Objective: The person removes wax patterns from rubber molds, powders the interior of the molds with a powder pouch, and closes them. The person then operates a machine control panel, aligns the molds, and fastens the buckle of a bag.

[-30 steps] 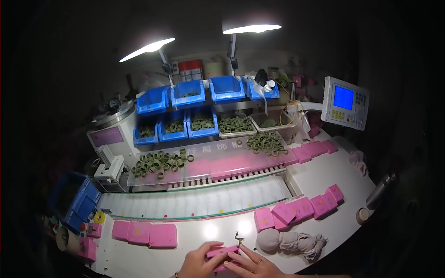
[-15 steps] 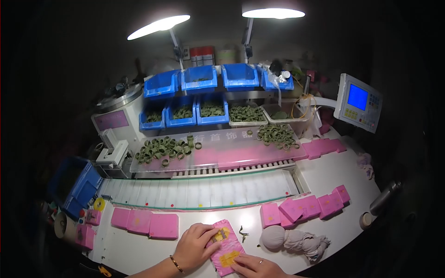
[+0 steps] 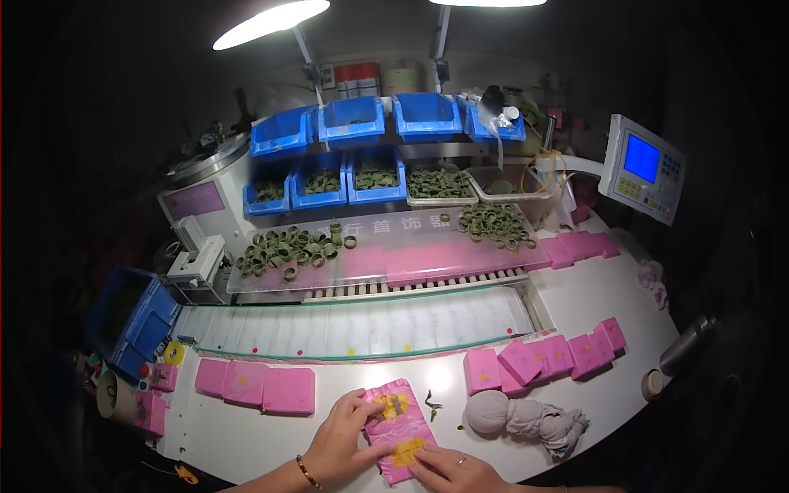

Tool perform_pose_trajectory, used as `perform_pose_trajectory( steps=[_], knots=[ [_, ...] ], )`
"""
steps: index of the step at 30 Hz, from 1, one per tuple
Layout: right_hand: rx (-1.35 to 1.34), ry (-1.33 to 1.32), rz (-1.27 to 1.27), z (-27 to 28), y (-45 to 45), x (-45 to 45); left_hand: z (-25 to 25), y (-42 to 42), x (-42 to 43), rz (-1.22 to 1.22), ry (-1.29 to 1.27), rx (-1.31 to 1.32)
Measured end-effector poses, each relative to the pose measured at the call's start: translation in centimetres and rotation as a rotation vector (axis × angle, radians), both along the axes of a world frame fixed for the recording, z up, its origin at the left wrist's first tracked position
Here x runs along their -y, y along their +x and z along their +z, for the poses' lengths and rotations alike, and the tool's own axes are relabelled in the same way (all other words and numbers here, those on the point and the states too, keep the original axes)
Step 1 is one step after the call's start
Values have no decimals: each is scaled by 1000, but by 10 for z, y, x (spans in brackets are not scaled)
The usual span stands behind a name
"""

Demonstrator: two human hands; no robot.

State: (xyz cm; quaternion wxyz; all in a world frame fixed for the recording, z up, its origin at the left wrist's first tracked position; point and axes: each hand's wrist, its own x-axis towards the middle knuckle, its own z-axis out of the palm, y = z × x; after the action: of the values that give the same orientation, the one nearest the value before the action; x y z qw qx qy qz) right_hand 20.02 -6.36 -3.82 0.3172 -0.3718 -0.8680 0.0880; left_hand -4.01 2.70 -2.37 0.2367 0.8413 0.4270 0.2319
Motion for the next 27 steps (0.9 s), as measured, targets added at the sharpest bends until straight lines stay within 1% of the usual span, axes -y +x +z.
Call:
perform_pose_trajectory(
  steps=[3, 6, 9, 12, 16, 17, 18, 20, 23, 27],
  knots=[
    [2, 13, -2, 1, -1, 1, -1, 0, 0, -30, -60, 75],
    [-4, 23, -2, 1, -2, 1, 1, 4, 5, -12, -8, 121],
    [-15, 33, -15, 1, -2, 2, 4, 4, 10, 28, -104, 196],
    [-31, 32, -22, 2, -3, 1, -3, -4, 4, -86, 46, 49],
    [-7, 74, -12, 7, -1, -1, -4, -2, 10, -96, 91, 67],
    [133, 50, 14, 9, 1, -7, -4, -2, 13, -95, 108, 57],
    [120, 25, 11, 9, 1, -9, -5, -2, 16, -93, 121, 47],
    [93, -32, 5, 8, 0, -6, -9, -8, 21, -115, 89, -9],
    [89, -9, 0, -2, 3, -6, -11, -11, 18, -132, 66, -79],
    [115, -23, 15, -5, 4, -5, 2, -11, 25, -149, 52, -161]
  ],
)
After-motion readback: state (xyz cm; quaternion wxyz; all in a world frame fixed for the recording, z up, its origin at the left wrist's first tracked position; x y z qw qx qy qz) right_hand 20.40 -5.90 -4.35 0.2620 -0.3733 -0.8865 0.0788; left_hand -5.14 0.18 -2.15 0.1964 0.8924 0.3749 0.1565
